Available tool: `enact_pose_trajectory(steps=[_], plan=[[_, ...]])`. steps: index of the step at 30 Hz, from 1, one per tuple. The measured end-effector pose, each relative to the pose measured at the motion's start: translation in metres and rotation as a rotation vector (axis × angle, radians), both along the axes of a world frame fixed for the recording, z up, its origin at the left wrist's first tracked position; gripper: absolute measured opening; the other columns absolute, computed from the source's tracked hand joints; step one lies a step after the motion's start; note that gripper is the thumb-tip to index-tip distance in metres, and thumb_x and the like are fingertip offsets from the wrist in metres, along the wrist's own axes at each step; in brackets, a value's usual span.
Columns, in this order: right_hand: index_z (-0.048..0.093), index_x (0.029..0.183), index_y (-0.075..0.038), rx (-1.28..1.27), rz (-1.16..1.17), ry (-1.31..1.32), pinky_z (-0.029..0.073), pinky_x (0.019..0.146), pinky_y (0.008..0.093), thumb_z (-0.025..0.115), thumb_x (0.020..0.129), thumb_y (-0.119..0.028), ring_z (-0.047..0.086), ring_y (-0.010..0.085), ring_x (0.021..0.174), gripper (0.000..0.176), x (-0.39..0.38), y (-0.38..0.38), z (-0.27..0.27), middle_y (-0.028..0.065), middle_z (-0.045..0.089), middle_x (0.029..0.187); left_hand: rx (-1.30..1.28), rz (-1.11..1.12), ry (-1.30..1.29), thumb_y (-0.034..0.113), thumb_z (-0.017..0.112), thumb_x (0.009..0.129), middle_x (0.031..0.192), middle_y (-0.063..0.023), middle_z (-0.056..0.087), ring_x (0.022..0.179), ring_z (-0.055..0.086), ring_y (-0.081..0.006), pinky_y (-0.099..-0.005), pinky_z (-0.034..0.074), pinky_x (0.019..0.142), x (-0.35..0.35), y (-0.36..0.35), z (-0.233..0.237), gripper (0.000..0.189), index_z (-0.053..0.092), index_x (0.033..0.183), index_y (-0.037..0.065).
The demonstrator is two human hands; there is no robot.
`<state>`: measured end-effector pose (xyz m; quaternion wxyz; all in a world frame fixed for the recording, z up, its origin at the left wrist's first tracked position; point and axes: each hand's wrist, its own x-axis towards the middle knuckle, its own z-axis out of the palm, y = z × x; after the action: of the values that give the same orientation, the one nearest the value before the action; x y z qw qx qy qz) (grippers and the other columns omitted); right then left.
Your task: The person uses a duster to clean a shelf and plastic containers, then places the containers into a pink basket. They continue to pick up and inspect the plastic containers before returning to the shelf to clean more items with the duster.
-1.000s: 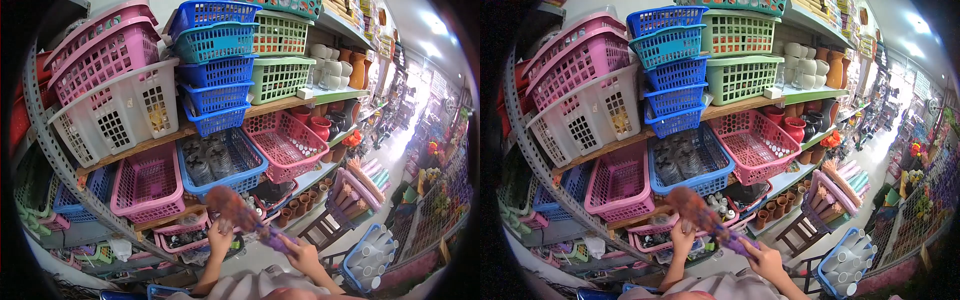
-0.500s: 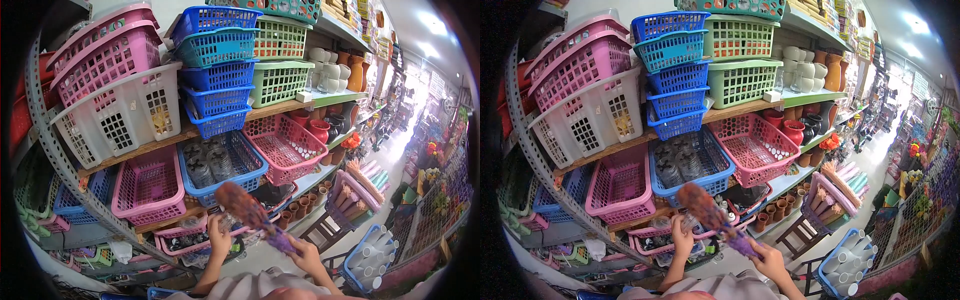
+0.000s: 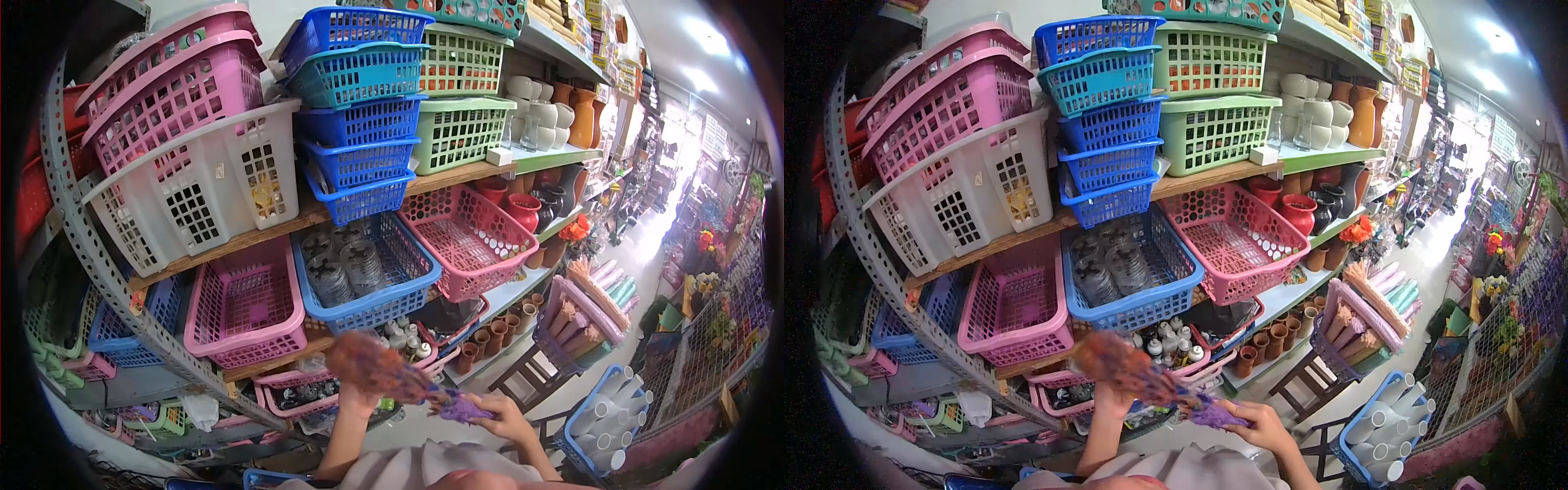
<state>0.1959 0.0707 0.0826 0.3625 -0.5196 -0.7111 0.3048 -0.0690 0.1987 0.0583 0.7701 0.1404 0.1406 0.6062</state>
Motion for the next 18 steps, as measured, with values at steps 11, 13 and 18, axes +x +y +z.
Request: enact_pose_trajectory(steps=[11,13,18], plan=[[0.062,0.121,-0.028,0.306,-0.099,-0.28,0.047,0.058,0.0365,0.067,0.065,-0.009,0.058,0.029,0.067,0.059,0.011,0.037,0.007,0.008,0.058,0.079,0.14,-0.271,-0.395,0.027,0.048,0.094,0.129,-0.0137,0.052,0.121,0.048,-0.028,-0.047,0.035,0.107,0.001,0.019,-0.039,0.033,0.056,0.119,0.007],[0.062,0.121,-0.028,0.328,-0.097,-0.225,0.047,0.058,0.0363,0.067,0.065,-0.008,0.059,0.0281,0.067,0.059,0.015,0.039,0.007,0.0077,0.057,0.079,-0.16,-0.382,-0.771,0.028,0.046,0.095,0.131,-0.0136,0.05,0.122,0.047,-0.0277,-0.0463,0.035,0.107,0.004,0.015,-0.028,0.035,0.054,0.121,0.007],[0.062,0.121,-0.026,0.286,-0.081,-0.223,0.048,0.061,0.037,0.067,0.066,-0.009,0.059,0.029,0.068,0.057,0.023,0.042,0.001,0.0095,0.058,0.081,-0.12,-0.432,-0.814,0.016,0.042,0.095,0.123,-0.0208,0.054,0.115,0.053,-0.0342,-0.0472,0.047,0.098,0.014,0.014,-0.03,0.035,0.048,0.121,-0.007]])
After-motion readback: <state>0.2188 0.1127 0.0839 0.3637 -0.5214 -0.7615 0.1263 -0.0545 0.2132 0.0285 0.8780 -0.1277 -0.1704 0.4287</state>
